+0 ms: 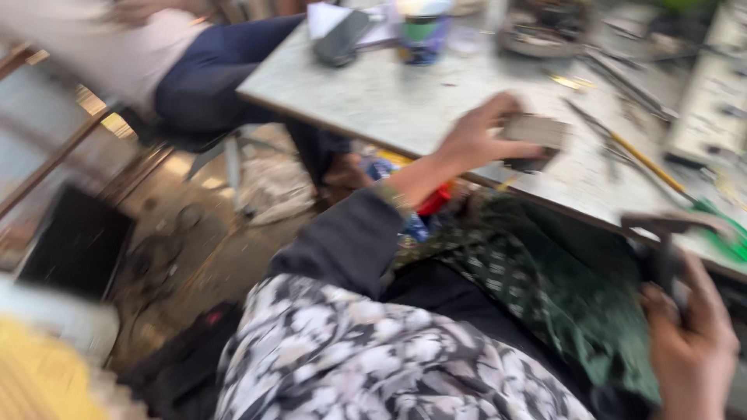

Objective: The person disassembles and repairs an electrical transformer using pliers, a screwdriver, and a hammer on a workbench.

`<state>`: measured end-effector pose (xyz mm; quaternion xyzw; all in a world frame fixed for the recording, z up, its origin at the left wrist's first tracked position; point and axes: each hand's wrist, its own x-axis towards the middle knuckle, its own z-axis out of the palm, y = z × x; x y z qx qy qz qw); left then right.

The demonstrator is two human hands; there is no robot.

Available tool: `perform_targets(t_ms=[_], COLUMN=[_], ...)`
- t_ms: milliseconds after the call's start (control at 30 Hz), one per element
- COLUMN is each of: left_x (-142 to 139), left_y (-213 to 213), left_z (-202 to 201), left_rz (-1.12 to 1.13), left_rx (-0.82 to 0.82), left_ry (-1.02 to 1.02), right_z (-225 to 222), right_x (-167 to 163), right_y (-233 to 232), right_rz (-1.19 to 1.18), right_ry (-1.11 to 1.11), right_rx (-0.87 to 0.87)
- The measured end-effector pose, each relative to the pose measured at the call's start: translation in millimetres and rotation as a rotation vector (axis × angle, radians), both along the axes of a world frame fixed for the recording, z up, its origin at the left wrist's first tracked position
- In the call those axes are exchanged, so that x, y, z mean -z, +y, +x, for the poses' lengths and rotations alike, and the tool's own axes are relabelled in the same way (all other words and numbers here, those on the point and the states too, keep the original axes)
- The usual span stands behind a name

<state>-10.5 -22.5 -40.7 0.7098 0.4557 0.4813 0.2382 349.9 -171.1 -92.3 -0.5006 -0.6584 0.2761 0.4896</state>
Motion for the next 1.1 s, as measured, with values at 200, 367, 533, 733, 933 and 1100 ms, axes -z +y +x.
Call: perform_targets(t_ms=[200,367,533,733,933,1100], left_x=[25.9,19.3,16.5,16.2,20.8,17.6], left_y=[-6.5,-18.8,-27.5,-27.9,-27.0,-27.5], left_z=[-9.2,-19.2,-16.8,-16.9,-16.5,-15.5], left_rz=[-0.128,-0.151,-0.188,-0.174,-0.179,-0.117], left_rx=[0.129,0.251,0.322,0.322,0.345,0.3], left_ry=[-0.309,-0.295,-0.362,-0.369,-0.414,-0.363], right_z=[-32.0,-47.5,-68.9,-95.0,-83.5,-82.4], right_x=[-26.1,-68.0,-110.3,-143.0,-118.8,-114.0], right_y=[-14.3,0.3,17.9,36.1,37.5,40.6], right_rz=[-0.078,-0.056,0.452,0.244,0.348,0.234], right_ry=[-0.11,-0.468,-0.306,-0.697,-0.413,-0.588], right_rx=[0.08,0.101,0.074,-0.01,0.282,0.006])
